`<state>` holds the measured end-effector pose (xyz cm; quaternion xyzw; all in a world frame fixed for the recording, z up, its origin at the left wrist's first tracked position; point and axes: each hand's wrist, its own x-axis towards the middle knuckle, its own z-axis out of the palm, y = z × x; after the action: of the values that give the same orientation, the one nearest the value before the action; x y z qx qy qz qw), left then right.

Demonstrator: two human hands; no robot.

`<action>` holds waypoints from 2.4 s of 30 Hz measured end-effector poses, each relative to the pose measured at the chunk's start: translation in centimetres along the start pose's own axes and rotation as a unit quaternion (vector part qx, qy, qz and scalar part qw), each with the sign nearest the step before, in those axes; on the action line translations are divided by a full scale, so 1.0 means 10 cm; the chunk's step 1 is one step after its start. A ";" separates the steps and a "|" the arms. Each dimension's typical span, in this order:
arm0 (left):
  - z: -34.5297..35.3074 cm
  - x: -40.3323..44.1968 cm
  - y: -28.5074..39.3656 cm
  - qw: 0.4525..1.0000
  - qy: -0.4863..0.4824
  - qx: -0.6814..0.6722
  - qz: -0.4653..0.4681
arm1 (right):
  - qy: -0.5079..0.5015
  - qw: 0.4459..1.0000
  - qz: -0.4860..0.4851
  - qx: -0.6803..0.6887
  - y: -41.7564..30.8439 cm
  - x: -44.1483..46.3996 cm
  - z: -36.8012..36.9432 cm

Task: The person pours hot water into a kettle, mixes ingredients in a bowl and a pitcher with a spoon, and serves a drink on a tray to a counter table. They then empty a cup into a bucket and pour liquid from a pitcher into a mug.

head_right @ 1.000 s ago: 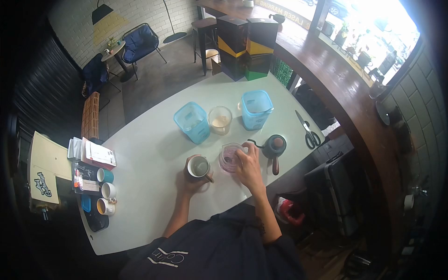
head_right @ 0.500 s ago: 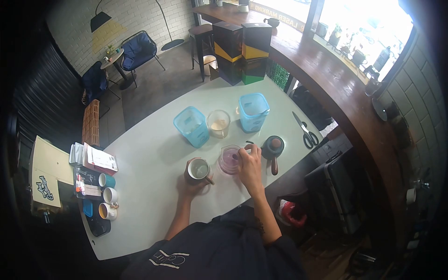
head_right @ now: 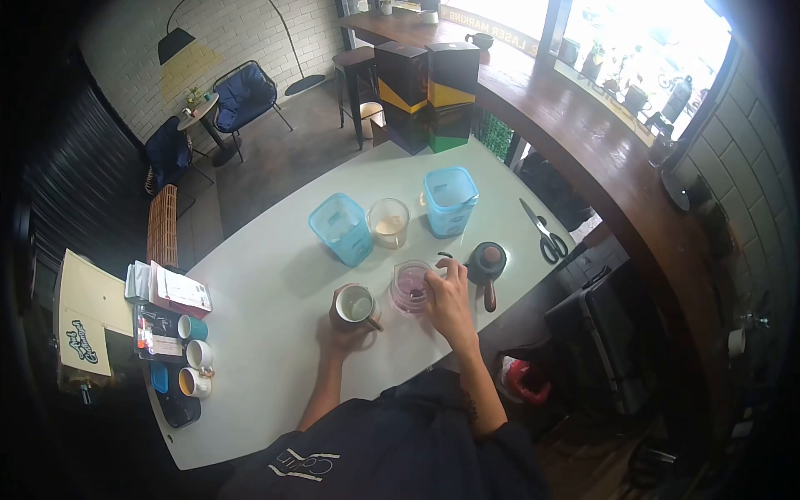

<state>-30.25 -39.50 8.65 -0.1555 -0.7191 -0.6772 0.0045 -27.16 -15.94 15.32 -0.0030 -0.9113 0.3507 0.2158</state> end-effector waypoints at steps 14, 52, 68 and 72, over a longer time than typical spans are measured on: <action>-0.02 0.01 0.03 0.999 -0.007 0.034 -0.002 | 0.030 0.999 0.028 0.033 0.01 0.05 0.11; -0.02 0.10 -0.25 0.998 -0.014 0.018 0.065 | 0.071 0.985 0.146 0.054 -0.20 -0.78 -0.38; 1.07 -0.20 1.31 0.904 -0.237 -0.026 0.355 | 0.193 0.919 0.339 0.064 -0.52 -2.80 -1.15; 1.86 -0.68 1.73 0.861 -0.344 -0.139 0.347 | 0.294 0.876 0.379 0.050 -0.66 -3.52 -1.44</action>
<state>-15.97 -22.28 22.49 -0.6173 -0.4730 -0.6280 -0.0302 11.37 -17.25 15.25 -0.4402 -0.7165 0.4333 0.3242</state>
